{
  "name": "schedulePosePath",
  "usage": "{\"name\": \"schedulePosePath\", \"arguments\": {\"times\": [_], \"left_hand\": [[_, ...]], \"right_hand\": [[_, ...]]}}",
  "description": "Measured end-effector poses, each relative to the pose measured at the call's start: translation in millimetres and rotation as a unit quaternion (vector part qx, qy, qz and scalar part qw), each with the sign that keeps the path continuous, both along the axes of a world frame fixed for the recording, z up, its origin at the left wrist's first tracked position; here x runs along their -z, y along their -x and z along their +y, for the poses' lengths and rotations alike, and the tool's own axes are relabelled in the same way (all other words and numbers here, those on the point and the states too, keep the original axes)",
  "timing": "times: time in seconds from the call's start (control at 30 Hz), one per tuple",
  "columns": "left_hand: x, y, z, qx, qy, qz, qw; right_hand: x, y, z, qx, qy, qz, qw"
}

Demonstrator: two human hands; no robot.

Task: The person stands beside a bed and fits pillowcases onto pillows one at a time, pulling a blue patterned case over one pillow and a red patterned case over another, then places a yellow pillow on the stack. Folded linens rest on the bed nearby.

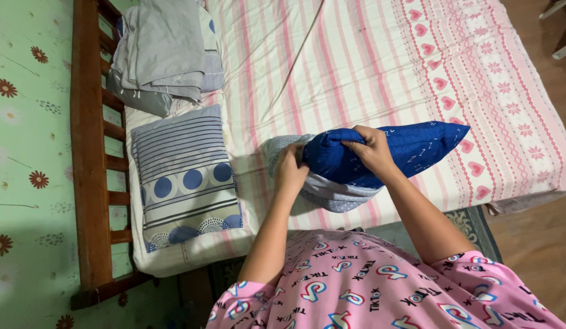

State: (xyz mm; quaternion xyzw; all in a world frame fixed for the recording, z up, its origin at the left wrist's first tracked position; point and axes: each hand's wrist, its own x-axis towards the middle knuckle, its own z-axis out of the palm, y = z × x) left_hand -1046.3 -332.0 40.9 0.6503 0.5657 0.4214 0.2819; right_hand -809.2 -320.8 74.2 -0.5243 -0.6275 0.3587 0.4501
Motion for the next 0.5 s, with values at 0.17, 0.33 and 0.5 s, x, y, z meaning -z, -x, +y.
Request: {"name": "schedulePosePath", "arguments": {"times": [0.17,0.33,0.5], "left_hand": [[57,14,22,-0.086,0.067,0.032,0.994],[96,66,23,-0.162,0.100,0.027,0.981],[57,77,47,-0.251,-0.001,-0.117,0.961]], "right_hand": [[-1,-4,-3,0.001,0.015,0.096,0.995],[-23,-37,-1,0.117,0.026,0.276,0.954],[-40,-88,3,0.170,-0.084,0.442,0.877]]}}
